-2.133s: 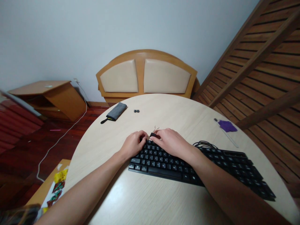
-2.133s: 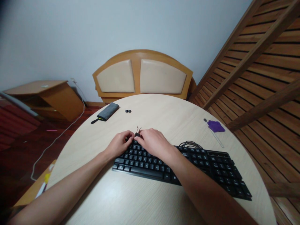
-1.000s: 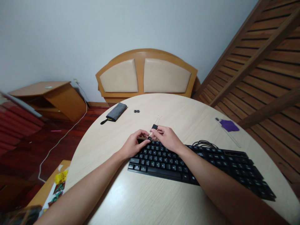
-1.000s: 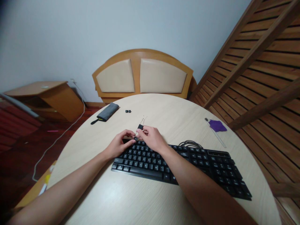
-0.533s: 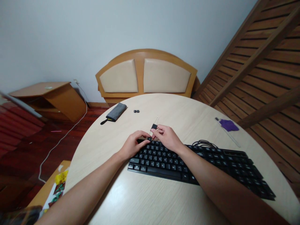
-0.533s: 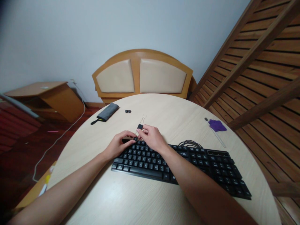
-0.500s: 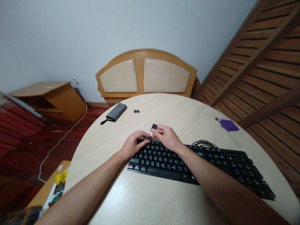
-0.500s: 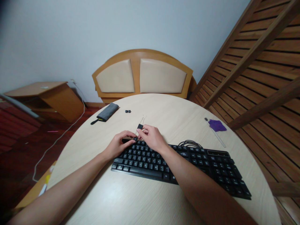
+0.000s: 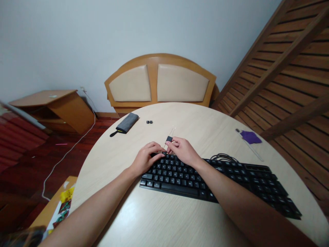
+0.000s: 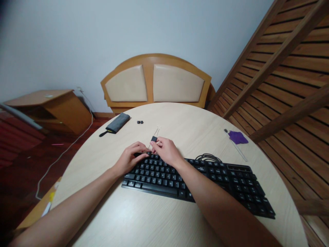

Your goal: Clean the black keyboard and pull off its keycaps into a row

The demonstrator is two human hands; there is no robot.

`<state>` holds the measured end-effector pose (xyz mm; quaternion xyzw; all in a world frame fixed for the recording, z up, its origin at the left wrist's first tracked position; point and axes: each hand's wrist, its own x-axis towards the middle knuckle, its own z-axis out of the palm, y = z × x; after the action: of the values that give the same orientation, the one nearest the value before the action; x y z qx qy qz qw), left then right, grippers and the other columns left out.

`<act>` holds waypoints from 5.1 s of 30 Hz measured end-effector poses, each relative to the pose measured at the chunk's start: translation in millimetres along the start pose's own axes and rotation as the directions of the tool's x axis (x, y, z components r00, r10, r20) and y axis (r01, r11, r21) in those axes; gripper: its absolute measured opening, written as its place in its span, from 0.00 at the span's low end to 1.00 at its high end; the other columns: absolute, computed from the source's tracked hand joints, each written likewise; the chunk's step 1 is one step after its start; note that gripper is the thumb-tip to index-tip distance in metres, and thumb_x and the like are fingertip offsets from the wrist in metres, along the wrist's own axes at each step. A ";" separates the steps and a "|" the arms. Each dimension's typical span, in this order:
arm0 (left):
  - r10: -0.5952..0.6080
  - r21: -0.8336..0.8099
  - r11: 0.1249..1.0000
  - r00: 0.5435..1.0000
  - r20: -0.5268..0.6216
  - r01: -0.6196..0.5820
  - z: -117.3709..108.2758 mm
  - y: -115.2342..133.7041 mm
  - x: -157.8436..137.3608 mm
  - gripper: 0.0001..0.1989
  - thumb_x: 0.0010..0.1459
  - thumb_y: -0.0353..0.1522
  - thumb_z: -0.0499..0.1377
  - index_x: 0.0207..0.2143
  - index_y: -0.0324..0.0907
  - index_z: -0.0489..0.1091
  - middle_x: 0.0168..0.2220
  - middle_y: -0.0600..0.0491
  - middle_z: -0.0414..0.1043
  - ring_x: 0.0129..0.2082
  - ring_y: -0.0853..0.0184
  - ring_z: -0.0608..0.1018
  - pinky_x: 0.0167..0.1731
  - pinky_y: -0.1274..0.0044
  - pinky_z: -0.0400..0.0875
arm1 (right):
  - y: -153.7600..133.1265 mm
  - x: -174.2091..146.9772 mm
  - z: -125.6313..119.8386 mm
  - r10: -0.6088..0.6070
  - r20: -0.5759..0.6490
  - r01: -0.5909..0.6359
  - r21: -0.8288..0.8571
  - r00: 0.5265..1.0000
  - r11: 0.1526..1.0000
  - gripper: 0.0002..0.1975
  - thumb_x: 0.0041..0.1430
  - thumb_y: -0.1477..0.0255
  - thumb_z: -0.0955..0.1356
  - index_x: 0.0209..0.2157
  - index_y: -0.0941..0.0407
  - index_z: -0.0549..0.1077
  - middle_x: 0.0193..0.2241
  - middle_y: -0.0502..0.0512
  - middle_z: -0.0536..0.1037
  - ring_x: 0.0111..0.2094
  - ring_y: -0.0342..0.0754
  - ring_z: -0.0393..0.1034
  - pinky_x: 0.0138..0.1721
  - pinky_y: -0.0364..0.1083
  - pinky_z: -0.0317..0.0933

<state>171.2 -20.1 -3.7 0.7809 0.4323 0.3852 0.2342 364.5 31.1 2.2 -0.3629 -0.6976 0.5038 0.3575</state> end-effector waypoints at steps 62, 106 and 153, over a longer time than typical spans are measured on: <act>-0.133 0.211 0.957 0.949 -0.286 0.198 -12.6 -56.0 39.4 0.12 0.61 0.39 0.60 0.43 0.44 0.77 0.41 0.50 0.80 0.37 0.62 0.78 0.41 0.70 0.73 | -0.7 -0.7 -0.6 -0.014 -0.028 0.008 -0.218 1.000 0.976 0.10 0.63 0.67 0.65 0.30 0.56 0.69 0.24 0.53 0.79 0.27 0.45 0.75 0.30 0.42 0.62; -0.100 0.507 0.818 0.935 -0.341 0.273 -24.0 -151.7 124.2 0.08 0.56 0.33 0.63 0.40 0.44 0.76 0.47 0.46 0.73 0.50 0.56 0.71 0.54 0.65 0.63 | -3.2 -2.5 -1.4 -0.002 -0.013 -0.002 -0.260 1.000 0.966 0.11 0.62 0.67 0.66 0.27 0.56 0.70 0.24 0.50 0.79 0.25 0.44 0.72 0.28 0.41 0.60; -0.183 0.467 0.867 0.983 -0.020 0.171 14.5 2.7 4.2 0.12 0.63 0.26 0.47 0.39 0.44 0.69 0.37 0.47 0.75 0.39 0.58 0.76 0.39 0.68 0.70 | -39.4 -12.3 -10.0 -0.131 0.094 0.161 -0.560 0.987 0.813 0.08 0.64 0.67 0.65 0.31 0.54 0.72 0.27 0.54 0.79 0.28 0.49 0.73 0.27 0.44 0.56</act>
<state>185.6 -18.4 -8.7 0.7761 0.5790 0.2371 0.0791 373.3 15.8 40.8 -0.3850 -0.8500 0.2548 0.2537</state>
